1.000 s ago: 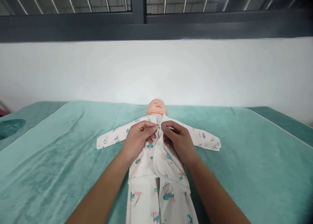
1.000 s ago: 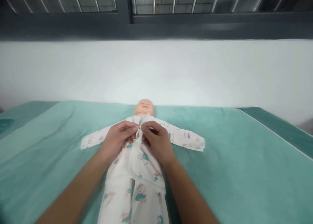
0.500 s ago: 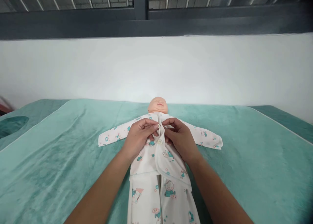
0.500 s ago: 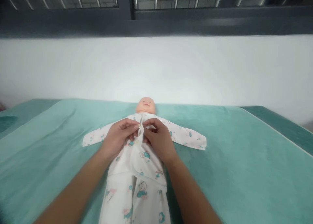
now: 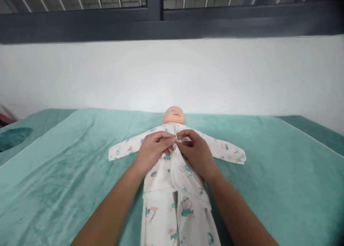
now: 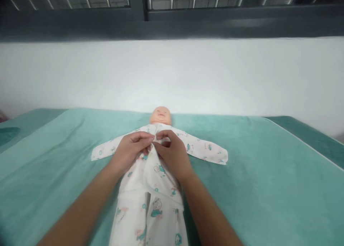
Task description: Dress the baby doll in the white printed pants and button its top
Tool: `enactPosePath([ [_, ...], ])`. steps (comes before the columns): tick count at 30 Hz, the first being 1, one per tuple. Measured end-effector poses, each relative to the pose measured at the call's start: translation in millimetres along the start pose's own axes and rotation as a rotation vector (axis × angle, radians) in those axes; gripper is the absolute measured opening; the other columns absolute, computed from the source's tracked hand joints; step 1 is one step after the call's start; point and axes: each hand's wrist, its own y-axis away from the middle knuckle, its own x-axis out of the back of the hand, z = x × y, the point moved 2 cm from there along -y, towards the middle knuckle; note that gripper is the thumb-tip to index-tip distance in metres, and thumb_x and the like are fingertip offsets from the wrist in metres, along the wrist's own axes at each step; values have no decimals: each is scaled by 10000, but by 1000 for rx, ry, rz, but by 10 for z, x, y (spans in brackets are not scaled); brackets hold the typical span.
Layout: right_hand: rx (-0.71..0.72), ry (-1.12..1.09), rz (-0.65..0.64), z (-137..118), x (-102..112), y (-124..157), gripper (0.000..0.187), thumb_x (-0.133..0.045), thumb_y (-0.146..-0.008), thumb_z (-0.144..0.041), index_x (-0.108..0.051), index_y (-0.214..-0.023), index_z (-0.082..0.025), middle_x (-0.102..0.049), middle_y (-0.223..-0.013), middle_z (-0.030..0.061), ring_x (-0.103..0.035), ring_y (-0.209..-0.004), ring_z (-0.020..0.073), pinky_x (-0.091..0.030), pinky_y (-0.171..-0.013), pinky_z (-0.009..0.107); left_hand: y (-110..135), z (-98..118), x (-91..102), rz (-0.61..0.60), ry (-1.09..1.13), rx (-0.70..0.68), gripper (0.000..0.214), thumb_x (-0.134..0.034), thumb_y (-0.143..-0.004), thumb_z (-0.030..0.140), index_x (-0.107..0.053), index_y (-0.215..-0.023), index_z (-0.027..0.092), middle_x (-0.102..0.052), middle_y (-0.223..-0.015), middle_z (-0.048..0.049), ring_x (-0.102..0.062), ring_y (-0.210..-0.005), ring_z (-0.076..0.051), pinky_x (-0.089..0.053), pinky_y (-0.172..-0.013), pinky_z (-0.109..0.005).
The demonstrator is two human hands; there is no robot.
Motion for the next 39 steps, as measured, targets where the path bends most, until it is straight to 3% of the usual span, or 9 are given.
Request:
enactPosePath([
  [4,20,34,34,8,-18,8,206,-626,-760,-329,-588,-946,-249,-481,-592,-63,-392,-496,88,-281,-441,192,20,6,-5,0,-26,6,231,-746,-719,353,-705,-878,190,-587,-583,29,-527,-525,-83,-390,-490,-193],
  [9,93,111,85,-9,-20,11,181,-636,-758,-313,-588,-914,-237,-581,-777,-36,-443,-547,79,-319,-480,196,23,16,2,15,-78,32,187,-691,-754,318,-717,-879,182,-595,-582,16,-550,-537,-96,-384,-476,-194],
  [15,108,115,74,-11,-15,8,181,-627,-765,-295,-585,-930,-233,-593,-829,-35,-452,-556,72,-333,-491,190,20,21,-5,38,-148,-3,195,-661,-758,295,-724,-895,171,-577,-533,28,-536,-508,-90,-402,-476,-187],
  [24,95,83,65,11,-17,3,185,-631,-775,-308,-595,-942,-235,-591,-778,-34,-472,-574,84,-340,-498,189,46,12,-53,114,-127,-16,148,-669,-761,280,-691,-834,153,-577,-537,35,-525,-503,-75,-408,-476,-163],
  [32,115,79,64,-19,-19,-7,228,-650,-780,-382,-605,-928,-216,-615,-878,-7,-513,-620,86,-378,-532,194,25,-42,-35,68,-127,-59,189,-669,-789,341,-700,-823,157,-589,-578,28,-534,-532,-74,-422,-502,-169],
  [39,69,60,48,-17,-20,2,165,-641,-767,-296,-596,-910,-227,-622,-837,-18,-531,-628,89,-398,-538,190,30,-30,-20,57,-84,-13,184,-660,-786,296,-706,-893,153,-588,-558,33,-531,-523,-73,-400,-484,-165],
])
